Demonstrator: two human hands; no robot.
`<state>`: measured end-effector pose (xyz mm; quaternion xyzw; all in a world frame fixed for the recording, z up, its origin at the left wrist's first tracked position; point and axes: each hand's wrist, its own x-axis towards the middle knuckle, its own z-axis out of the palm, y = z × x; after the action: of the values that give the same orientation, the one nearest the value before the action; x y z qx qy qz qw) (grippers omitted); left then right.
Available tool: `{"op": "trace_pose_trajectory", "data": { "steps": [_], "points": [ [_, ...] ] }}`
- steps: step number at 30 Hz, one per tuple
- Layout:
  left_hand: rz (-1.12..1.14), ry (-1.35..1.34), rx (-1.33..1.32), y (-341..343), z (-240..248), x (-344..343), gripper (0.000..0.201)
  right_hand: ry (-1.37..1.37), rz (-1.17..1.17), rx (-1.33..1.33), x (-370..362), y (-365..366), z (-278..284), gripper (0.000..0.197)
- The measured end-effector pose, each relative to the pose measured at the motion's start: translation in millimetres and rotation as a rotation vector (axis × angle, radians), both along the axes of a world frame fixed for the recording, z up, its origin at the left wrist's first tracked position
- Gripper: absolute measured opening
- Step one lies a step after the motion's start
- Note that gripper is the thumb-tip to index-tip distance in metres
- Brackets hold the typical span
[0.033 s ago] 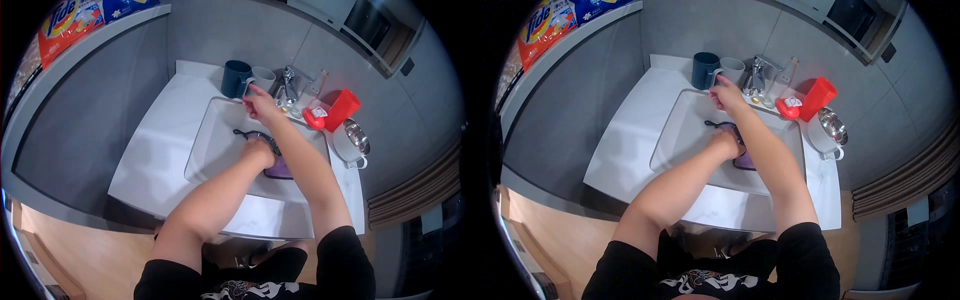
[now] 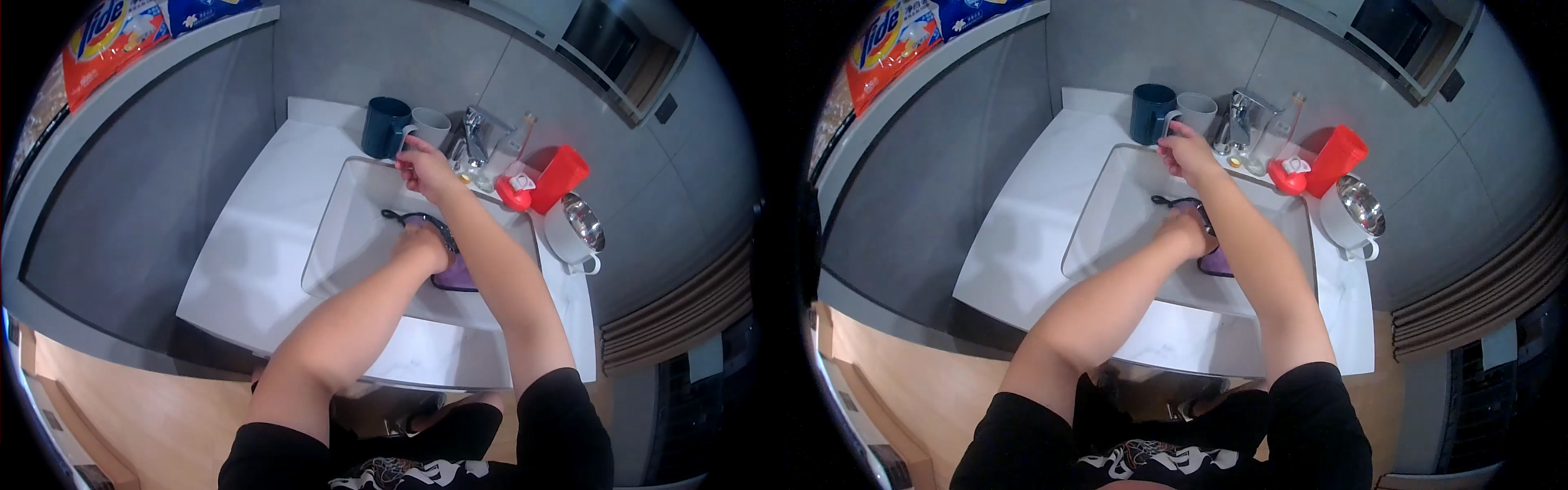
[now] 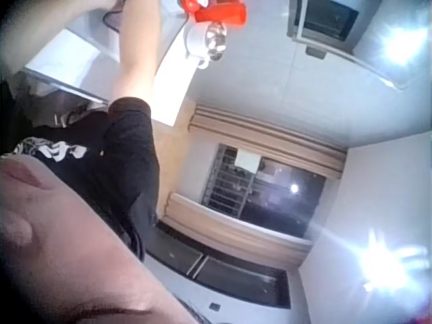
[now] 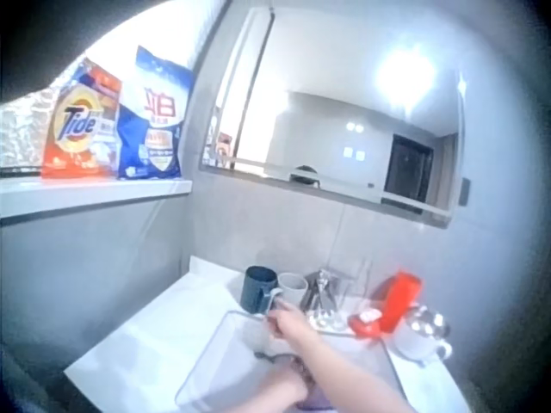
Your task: The person washes cups by hand in a sink, using a cloth to scrub the interior and exterior of the items while rinsing them with water from a bottle.
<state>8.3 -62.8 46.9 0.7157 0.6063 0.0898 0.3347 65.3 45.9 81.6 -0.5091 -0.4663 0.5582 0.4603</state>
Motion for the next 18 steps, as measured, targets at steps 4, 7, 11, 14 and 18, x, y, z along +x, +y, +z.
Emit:
{"op": "trace_pose_trajectory", "data": {
  "steps": [4, 7, 11, 14, 18],
  "points": [
    [0.001, 0.025, 0.042, 10, -17, 5, 0.067, -0.010, -0.112, 0.032, -2, 6, 0, 0.020],
    [-0.006, -0.048, -0.009, 6, -10, 4, 0.067, -0.329, -0.335, 0.241, 15, -4, -20, 0.015],
    [0.205, -0.305, -0.008, 9, -1, 0, 0.071, -0.634, -0.398, 0.631, 52, -36, -46, 0.020],
    [0.542, -0.525, 0.159, 20, -6, -5, 0.071, -0.407, -0.363, 0.509, 78, -63, -57, 0.024],
    [0.483, -0.674, 0.165, 43, -32, -9, 0.086, 0.022, -0.191, 0.124, 97, -91, -40, 0.023]
  ]
}}
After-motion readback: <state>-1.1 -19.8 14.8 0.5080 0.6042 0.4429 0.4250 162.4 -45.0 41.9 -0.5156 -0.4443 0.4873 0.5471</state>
